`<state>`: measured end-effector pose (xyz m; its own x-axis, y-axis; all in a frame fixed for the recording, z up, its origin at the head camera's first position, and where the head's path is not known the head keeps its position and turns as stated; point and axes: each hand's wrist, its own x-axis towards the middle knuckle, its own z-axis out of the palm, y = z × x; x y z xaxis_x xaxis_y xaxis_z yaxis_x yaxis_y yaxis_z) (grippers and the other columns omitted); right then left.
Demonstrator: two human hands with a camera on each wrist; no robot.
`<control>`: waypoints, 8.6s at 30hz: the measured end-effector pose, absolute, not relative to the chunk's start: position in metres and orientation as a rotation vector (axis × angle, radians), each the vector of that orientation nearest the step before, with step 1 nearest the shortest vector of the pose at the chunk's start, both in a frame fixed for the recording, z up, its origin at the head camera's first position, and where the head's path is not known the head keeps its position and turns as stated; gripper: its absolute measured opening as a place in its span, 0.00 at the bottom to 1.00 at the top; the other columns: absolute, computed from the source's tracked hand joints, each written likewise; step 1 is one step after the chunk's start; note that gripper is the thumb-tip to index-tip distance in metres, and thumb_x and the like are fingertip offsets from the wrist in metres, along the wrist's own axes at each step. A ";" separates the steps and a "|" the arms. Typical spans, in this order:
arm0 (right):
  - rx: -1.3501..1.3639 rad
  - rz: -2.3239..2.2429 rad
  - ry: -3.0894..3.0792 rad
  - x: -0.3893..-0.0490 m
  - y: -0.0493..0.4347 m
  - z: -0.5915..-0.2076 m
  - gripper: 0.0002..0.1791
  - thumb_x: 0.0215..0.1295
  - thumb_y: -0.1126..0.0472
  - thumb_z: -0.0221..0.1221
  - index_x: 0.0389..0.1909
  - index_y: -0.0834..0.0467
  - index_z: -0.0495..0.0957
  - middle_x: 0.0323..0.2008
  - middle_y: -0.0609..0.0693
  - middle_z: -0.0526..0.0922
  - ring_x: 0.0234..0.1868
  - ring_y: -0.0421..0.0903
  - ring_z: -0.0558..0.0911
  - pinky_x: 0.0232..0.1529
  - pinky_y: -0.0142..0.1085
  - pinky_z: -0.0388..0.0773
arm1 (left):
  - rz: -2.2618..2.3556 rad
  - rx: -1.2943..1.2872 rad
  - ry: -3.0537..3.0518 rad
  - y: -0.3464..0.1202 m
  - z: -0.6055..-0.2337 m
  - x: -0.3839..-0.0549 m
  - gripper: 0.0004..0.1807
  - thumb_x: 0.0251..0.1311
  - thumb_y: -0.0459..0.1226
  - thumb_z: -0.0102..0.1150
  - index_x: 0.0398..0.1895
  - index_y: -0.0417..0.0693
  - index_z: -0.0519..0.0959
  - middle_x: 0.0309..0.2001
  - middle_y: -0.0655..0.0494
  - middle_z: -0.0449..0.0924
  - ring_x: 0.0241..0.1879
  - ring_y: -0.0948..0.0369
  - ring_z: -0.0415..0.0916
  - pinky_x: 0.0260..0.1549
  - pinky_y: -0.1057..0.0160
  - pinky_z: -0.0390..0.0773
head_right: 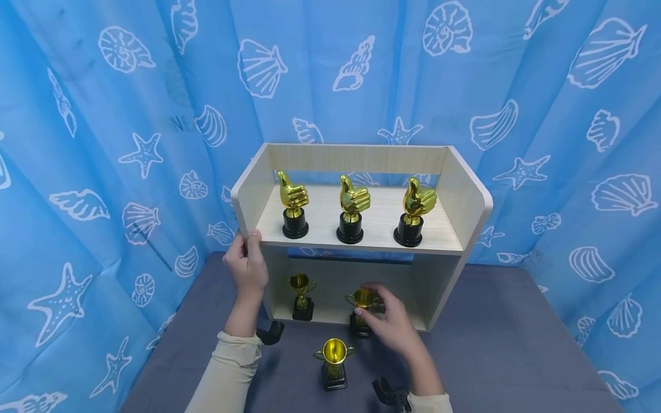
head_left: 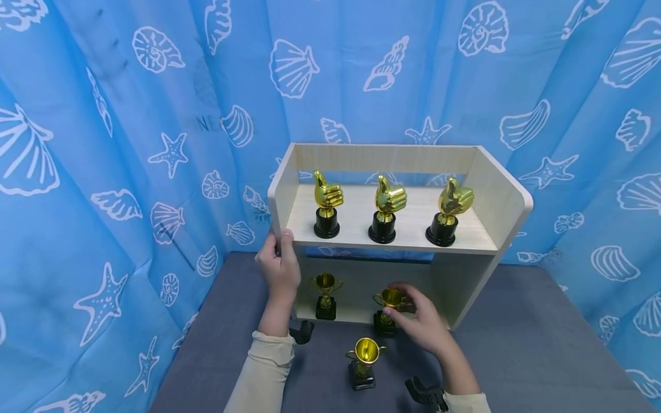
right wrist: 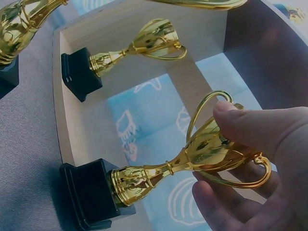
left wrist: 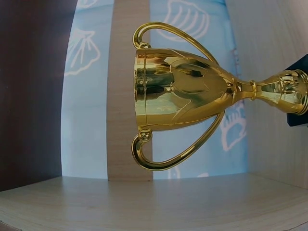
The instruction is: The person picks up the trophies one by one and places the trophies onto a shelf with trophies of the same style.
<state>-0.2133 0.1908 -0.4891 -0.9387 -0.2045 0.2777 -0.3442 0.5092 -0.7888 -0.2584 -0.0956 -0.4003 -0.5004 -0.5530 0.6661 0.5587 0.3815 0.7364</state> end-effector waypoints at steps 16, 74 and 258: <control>0.494 1.469 -2.564 -0.223 0.188 -0.491 0.25 0.70 0.59 0.71 0.65 0.60 0.78 0.59 0.59 0.85 0.56 0.56 0.85 0.51 0.51 0.87 | -1.347 -0.017 -1.611 -0.090 -0.381 -0.240 0.14 0.71 0.28 0.57 0.24 0.33 0.75 0.22 0.38 0.74 0.23 0.54 0.65 0.29 0.69 0.65; 0.487 1.579 -2.552 -0.247 0.173 -0.494 0.26 0.69 0.61 0.71 0.65 0.60 0.77 0.59 0.60 0.84 0.57 0.58 0.84 0.51 0.45 0.86 | -1.337 -0.054 -1.578 -0.090 -0.382 -0.242 0.15 0.71 0.28 0.58 0.23 0.33 0.74 0.20 0.40 0.72 0.22 0.57 0.65 0.28 0.68 0.66; 0.399 1.468 -2.429 -0.193 0.201 -0.473 0.27 0.67 0.60 0.73 0.66 0.56 0.78 0.63 0.56 0.84 0.60 0.40 0.81 0.57 0.34 0.83 | -1.343 -0.039 -1.618 -0.092 -0.382 -0.239 0.13 0.72 0.29 0.58 0.26 0.33 0.78 0.34 0.33 0.86 0.27 0.47 0.75 0.33 0.63 0.73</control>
